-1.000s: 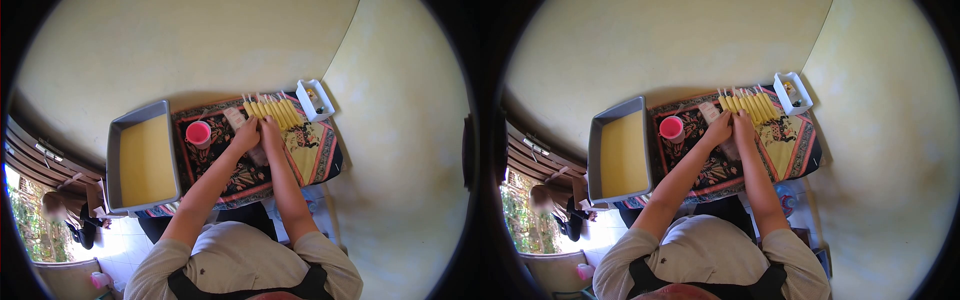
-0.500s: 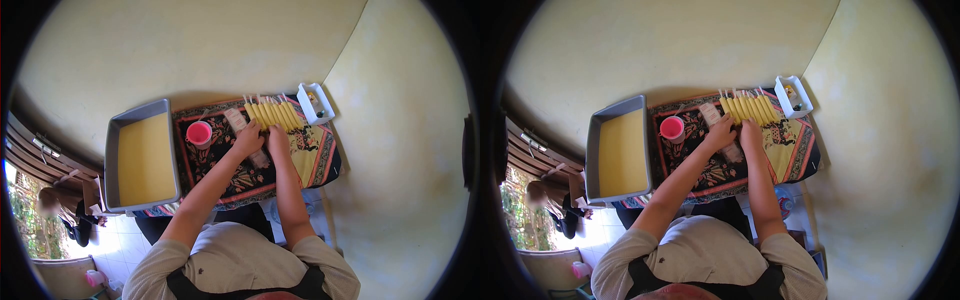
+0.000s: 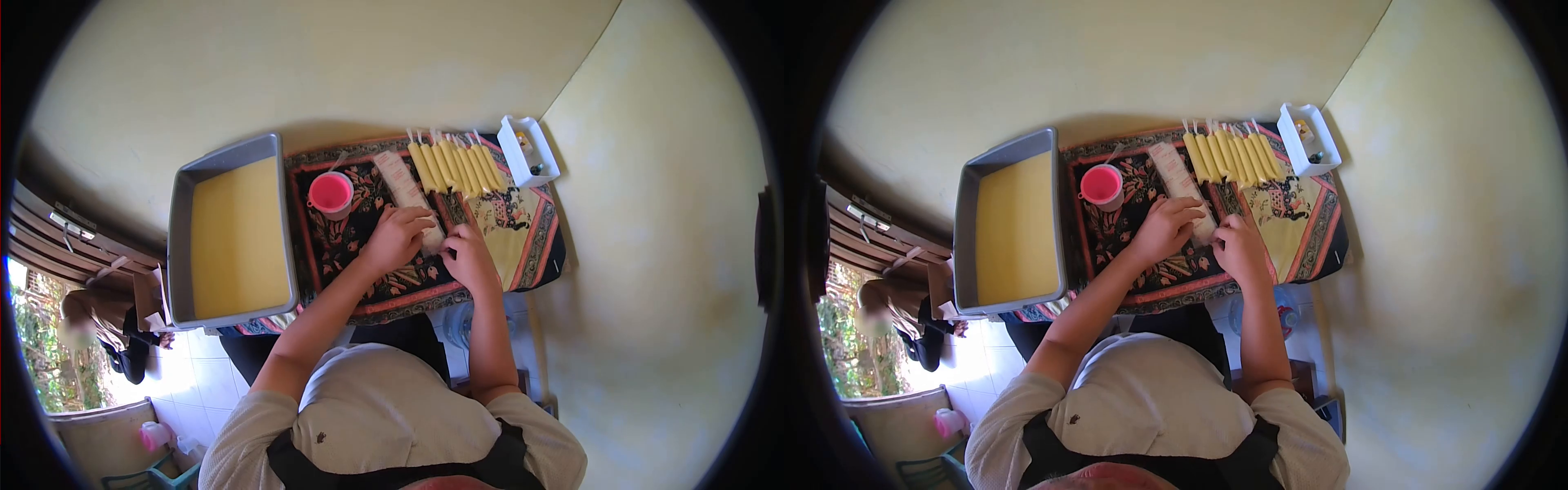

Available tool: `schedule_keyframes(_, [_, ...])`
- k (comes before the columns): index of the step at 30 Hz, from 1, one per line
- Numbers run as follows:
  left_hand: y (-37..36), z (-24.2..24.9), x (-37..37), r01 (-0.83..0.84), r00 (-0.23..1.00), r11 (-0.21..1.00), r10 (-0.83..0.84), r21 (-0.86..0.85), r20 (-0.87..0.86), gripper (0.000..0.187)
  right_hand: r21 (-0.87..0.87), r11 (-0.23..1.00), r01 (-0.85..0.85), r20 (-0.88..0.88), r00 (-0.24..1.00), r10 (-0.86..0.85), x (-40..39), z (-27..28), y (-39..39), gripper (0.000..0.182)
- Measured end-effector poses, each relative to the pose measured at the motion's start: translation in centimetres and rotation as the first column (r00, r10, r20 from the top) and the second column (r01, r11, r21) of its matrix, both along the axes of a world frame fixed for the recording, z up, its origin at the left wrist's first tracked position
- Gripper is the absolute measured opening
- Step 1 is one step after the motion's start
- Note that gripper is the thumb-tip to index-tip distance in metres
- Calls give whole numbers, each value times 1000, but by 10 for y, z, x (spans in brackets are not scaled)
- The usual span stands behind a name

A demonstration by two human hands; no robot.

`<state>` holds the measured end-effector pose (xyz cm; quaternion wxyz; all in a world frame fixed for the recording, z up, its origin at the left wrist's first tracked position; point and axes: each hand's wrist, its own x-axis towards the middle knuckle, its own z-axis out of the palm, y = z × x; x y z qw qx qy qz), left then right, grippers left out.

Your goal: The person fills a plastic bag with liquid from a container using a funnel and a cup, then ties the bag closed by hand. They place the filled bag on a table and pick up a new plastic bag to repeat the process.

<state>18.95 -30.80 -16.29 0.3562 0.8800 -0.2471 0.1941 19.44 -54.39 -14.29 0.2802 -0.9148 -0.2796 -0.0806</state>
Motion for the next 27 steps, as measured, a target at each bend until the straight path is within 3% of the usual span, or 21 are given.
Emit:
schedule_keyframes(3, [-2, -2, -4, 30, 999, 999, -29, -22, 34, 29, -49, 999, 10, 109, 994, -5, -17, 8, 1, 11])
schedule_keyframes(6, [-4, -6, -5, 41, 998, 999, -39, -29, 54, 29, 29, 998, 49, 264, 963, -55, -17, -3, 12, 10])
schedule_keyframes(9, [-7, -9, -5, 47, 997, 999, -47, -6, 69, 29, -6, 998, 55, 216, 975, -52, -16, -14, 18, 8])
schedule_keyframes(15, [-3, -13, -8, 75, 996, 997, -75, 14, 39, 33, -85, 996, 40, 279, 960, -15, -20, -6, 19, 4])
schedule_keyframes(23, [-7, 12, -23, 135, 990, 981, -127, -141, 63, 29, 215, 974, -72, 229, 973, 21, -24, 72, 29, 8])
schedule_keyframes(26, [-1, 25, -42, 109, 973, 926, -175, -362, -153, 27, 324, 936, -137, 306, 951, 33, -21, 106, 42, 6])
schedule_keyframes(27, [0, 36, -51, 109, 976, 900, -176, -422, -124, 18, 372, 917, -144, 306, 952, 25, -23, 119, 49, 6])
